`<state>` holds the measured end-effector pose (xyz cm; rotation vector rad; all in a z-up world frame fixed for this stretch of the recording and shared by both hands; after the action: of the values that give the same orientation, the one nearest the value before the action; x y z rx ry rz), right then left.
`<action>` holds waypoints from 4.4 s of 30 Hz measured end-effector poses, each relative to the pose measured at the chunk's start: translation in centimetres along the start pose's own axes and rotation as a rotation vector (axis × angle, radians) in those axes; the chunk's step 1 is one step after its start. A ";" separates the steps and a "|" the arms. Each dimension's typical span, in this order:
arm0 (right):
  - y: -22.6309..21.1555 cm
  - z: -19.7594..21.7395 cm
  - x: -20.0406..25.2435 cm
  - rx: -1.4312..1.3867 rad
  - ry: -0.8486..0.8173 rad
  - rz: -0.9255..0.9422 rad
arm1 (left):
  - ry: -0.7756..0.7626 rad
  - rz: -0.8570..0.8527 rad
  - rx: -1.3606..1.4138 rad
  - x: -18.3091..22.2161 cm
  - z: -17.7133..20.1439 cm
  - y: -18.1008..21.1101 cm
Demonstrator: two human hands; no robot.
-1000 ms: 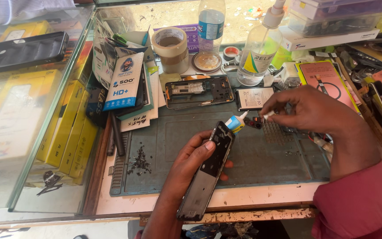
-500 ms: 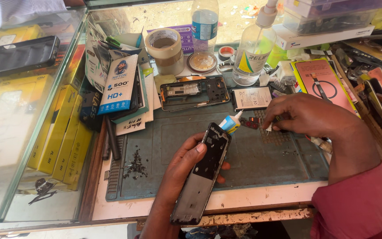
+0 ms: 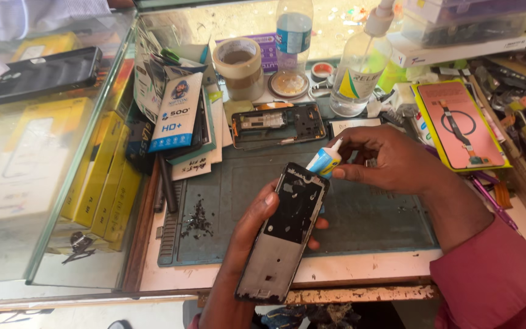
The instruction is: The person handles a pink smartphone back cover, peeling off a protective film and inspecting the wireless charging coil. They then pick up the disassembled phone chassis and apply a line of adhesive from a tube along the inner frame edge.
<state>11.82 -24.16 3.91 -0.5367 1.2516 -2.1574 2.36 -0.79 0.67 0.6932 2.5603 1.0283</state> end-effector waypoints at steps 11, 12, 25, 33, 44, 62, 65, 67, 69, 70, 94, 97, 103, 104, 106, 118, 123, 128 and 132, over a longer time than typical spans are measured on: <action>-0.7 2.5 1.2 -0.604 0.313 0.252 | -0.018 -0.134 0.215 -0.3 0.5 -0.4; -0.6 2.7 1.3 -0.647 0.353 0.229 | -0.023 -0.137 0.232 -0.5 0.5 -0.5; -5.6 1.7 2.8 -0.704 0.067 0.443 | -0.080 -0.166 0.404 -1.6 1.3 -1.8; -4.3 0.3 6.0 -0.417 0.392 0.045 | -0.005 -0.114 0.330 -1.4 1.1 -1.7; -0.9 -3.9 9.2 -0.402 0.586 0.113 | -0.055 -0.117 0.376 -2.5 1.2 -1.8; -3.5 -10.1 10.5 0.109 0.399 0.262 | -0.109 0.211 0.482 -3.8 1.3 -5.7; -4.5 -10.2 11.1 0.184 0.469 0.277 | -0.206 0.184 0.593 -5.4 1.6 -7.3; -5.0 -10.5 12.0 0.267 0.514 0.254 | -0.302 0.144 0.708 -6.1 1.8 -9.0; -5.5 -10.7 13.3 0.368 0.559 0.191 | -0.334 0.144 0.761 -6.8 1.6 -10.6; -5.5 -10.7 13.8 0.378 0.561 0.158 | -0.320 0.167 0.756 -7.0 1.3 -11.6; -2.9 -17.9 27.5 0.725 0.049 -0.039 | -0.444 0.365 1.198 4.6 -4.8 -27.3; -3.0 -18.3 27.1 0.777 0.055 -0.073 | -0.432 0.384 1.184 4.6 -5.1 -27.4; -3.9 -18.9 25.7 0.774 0.131 0.018 | -0.415 0.422 1.201 4.3 -5.4 -27.4; -3.8 -18.9 25.4 0.774 0.128 -0.006 | -0.400 0.441 1.193 4.4 -5.4 -27.3; -3.7 -19.0 25.1 0.761 0.151 -0.011 | -0.380 0.426 1.168 4.5 -5.4 -27.1; -4.1 -19.0 23.8 0.664 0.192 0.011 | -0.401 0.433 1.219 4.0 -4.8 -27.6; -3.5 -18.8 23.9 0.656 0.158 0.017 | -0.410 0.404 1.222 3.9 -4.7 -27.8; -3.4 -18.9 24.0 0.673 0.192 0.021 | -0.408 0.426 1.238 3.9 -4.8 -27.7; -3.1 -19.1 24.2 0.680 0.209 0.016 | -0.402 0.424 1.243 3.9 -4.8 -27.9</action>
<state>-18.62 -26.60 -1.26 -0.0144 0.5360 -2.4791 -12.05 -18.93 -16.02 1.5387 2.4620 -0.7522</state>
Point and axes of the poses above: each hand's wrist, its own x-axis away from the middle knuckle, its own z-axis out of the back of the hand, y = z × x, the point moved 3 cm from there along -x, towards the middle knuckle, and after that the axes turned 11 degrees about -y, right-handed, at the moved point
